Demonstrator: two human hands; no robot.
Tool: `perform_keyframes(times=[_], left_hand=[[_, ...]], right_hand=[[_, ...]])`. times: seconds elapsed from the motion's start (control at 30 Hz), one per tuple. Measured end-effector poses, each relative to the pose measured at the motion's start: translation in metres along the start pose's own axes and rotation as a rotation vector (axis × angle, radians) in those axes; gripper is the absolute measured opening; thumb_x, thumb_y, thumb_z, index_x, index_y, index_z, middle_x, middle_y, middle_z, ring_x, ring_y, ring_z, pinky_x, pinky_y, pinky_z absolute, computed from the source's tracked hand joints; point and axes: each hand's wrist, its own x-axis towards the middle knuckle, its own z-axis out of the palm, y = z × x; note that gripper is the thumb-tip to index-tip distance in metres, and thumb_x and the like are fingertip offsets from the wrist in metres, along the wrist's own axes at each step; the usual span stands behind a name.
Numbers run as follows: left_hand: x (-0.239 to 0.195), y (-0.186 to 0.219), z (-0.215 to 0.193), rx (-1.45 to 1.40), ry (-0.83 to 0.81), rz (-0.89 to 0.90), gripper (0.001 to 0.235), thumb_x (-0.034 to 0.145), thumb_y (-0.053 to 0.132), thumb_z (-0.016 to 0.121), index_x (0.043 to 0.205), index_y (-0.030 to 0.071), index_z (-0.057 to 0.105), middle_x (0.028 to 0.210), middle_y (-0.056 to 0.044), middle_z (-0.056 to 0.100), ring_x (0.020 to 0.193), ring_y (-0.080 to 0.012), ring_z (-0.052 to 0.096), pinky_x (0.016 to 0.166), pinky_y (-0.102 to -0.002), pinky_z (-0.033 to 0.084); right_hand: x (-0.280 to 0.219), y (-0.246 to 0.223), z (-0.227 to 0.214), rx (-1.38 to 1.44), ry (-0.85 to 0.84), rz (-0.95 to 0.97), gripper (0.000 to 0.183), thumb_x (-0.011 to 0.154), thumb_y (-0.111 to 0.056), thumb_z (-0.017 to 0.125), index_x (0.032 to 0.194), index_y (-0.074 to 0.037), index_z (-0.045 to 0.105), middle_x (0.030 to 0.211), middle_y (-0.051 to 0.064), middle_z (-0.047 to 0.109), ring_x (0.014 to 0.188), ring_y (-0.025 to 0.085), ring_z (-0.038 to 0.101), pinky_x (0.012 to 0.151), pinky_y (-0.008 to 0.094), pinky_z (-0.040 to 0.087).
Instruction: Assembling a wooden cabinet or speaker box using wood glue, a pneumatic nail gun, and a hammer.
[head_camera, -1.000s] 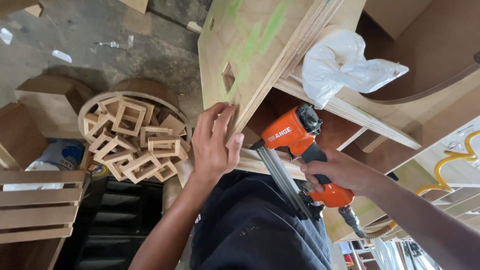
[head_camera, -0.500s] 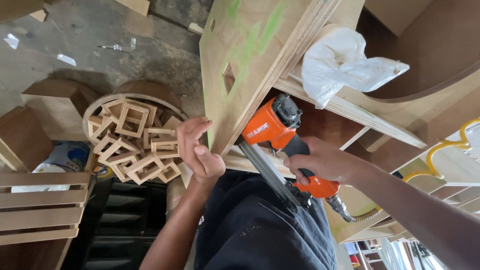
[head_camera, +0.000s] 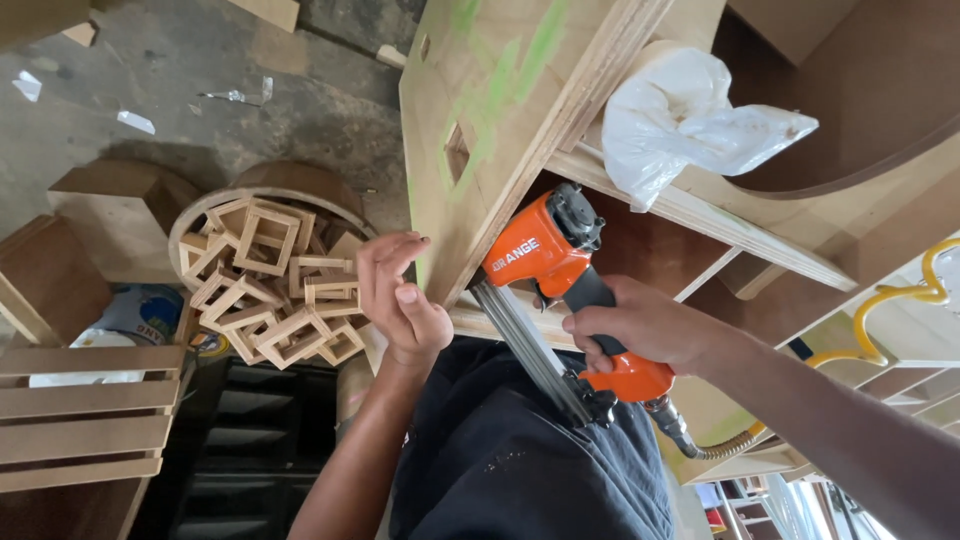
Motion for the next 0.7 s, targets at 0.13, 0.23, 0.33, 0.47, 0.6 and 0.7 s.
perform_keyframes(times=[0.13,0.23,0.33,0.47,0.6,0.7], left_hand=[[0.000,-0.001,0.001,0.010,-0.006,0.018,0.054,0.110,0.031,0.027,0.100,0.001,0.070,0.090,-0.008,0.058,0.088,-0.0286,0.067,0.077,-0.038,0.056],[0.001,-0.002,0.002,0.019,-0.005,0.031,0.054,0.111,0.032,0.026,0.100,0.001,0.070,0.091,-0.007,0.058,0.089,-0.0273,0.068,0.077,-0.037,0.056],[0.001,0.000,0.002,0.012,-0.021,0.013,0.053,0.111,0.031,0.026,0.102,0.002,0.070,0.093,-0.008,0.058,0.091,-0.0271,0.067,0.077,-0.038,0.056],[0.002,0.000,0.002,0.014,-0.023,0.015,0.054,0.111,0.032,0.026,0.101,0.001,0.069,0.093,-0.009,0.058,0.089,-0.0272,0.067,0.077,-0.037,0.056],[0.000,0.000,0.003,0.040,-0.028,0.021,0.054,0.111,0.033,0.027,0.100,0.002,0.070,0.093,-0.009,0.058,0.089,-0.0267,0.067,0.076,-0.037,0.055],[0.001,-0.003,0.004,0.057,-0.026,0.024,0.054,0.111,0.033,0.026,0.101,0.002,0.069,0.093,-0.009,0.058,0.088,-0.0265,0.066,0.076,-0.037,0.055]], right_hand=[[-0.002,-0.002,0.000,0.029,-0.018,0.015,0.008,0.082,-0.011,0.069,0.087,-0.006,0.065,0.052,0.009,0.061,0.050,0.022,0.064,0.071,0.049,0.065],[0.001,0.001,-0.002,0.011,-0.022,0.007,0.010,0.083,-0.011,0.068,0.091,-0.005,0.065,0.053,0.010,0.061,0.049,0.024,0.065,0.071,0.052,0.066],[-0.005,-0.012,0.002,-0.030,-0.022,-0.015,0.008,0.082,-0.013,0.069,0.084,-0.006,0.065,0.052,0.008,0.060,0.051,0.023,0.065,0.070,0.049,0.065],[0.000,-0.003,-0.001,-0.037,-0.030,-0.028,0.007,0.082,-0.013,0.068,0.082,-0.006,0.065,0.050,0.009,0.060,0.050,0.024,0.064,0.068,0.050,0.065],[-0.002,-0.007,0.000,-0.049,-0.025,-0.038,0.009,0.081,-0.014,0.068,0.079,-0.006,0.065,0.049,0.009,0.060,0.051,0.024,0.065,0.068,0.050,0.065],[0.001,-0.004,-0.001,-0.046,-0.012,-0.048,0.010,0.082,-0.014,0.069,0.079,-0.006,0.065,0.049,0.009,0.060,0.051,0.024,0.065,0.067,0.049,0.064]])
